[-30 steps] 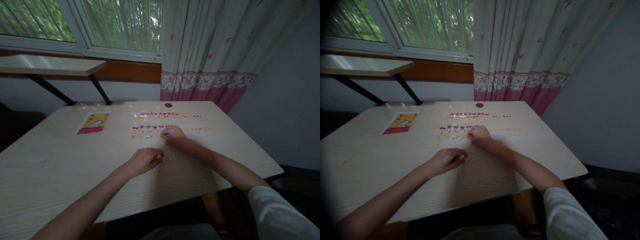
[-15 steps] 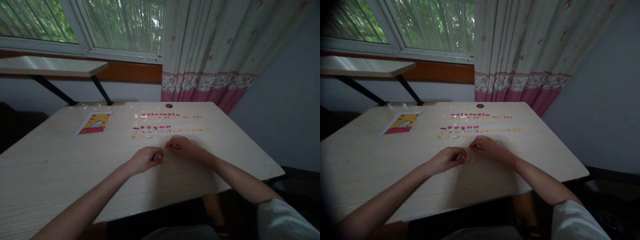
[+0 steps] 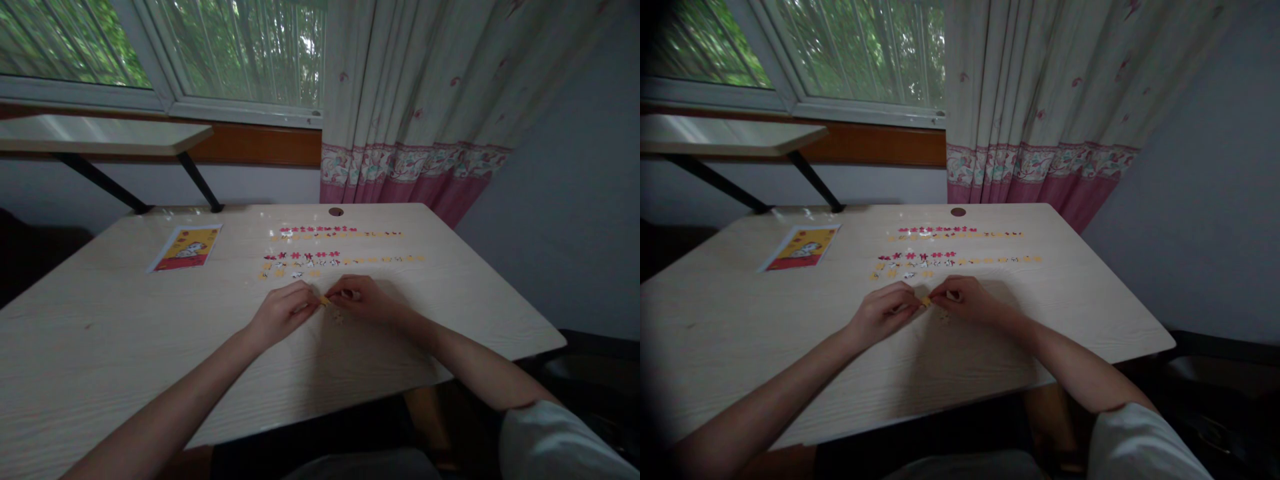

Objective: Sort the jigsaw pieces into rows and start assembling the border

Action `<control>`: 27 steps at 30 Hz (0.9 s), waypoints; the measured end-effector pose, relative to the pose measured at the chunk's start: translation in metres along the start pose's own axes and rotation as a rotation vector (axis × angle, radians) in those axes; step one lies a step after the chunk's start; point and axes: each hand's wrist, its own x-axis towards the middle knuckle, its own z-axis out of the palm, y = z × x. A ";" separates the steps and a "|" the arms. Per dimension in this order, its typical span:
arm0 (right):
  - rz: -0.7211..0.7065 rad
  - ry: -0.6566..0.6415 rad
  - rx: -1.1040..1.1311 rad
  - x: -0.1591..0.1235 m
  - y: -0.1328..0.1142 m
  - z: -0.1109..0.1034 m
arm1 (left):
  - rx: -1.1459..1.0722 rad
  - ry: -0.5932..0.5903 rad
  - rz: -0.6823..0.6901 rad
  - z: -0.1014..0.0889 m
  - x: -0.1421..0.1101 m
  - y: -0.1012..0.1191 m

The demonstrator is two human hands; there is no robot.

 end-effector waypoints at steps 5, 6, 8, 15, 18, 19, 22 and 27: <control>0.008 0.029 -0.062 -0.001 0.001 0.002 | -0.044 0.012 -0.043 0.000 0.003 0.002; -0.014 0.045 -0.085 -0.002 0.001 0.002 | -0.061 0.014 -0.065 0.000 0.004 0.002; -0.075 0.090 -0.144 -0.001 0.003 0.002 | -0.101 0.042 -0.127 0.002 0.005 0.001; -0.283 0.310 -0.318 0.002 0.015 0.001 | -0.251 0.120 -0.408 0.009 0.006 -0.006; -0.348 0.358 -0.388 0.003 0.017 0.002 | -0.259 0.120 -0.419 0.010 0.007 -0.005; -0.365 0.373 -0.421 0.003 0.017 0.003 | -0.250 0.128 -0.420 0.010 0.007 -0.004; -0.404 0.391 -0.519 0.003 0.016 0.002 | -0.214 0.168 -0.418 0.010 0.008 -0.002; -0.404 0.403 -0.545 0.003 0.014 0.003 | -0.163 0.183 -0.362 0.006 0.009 0.000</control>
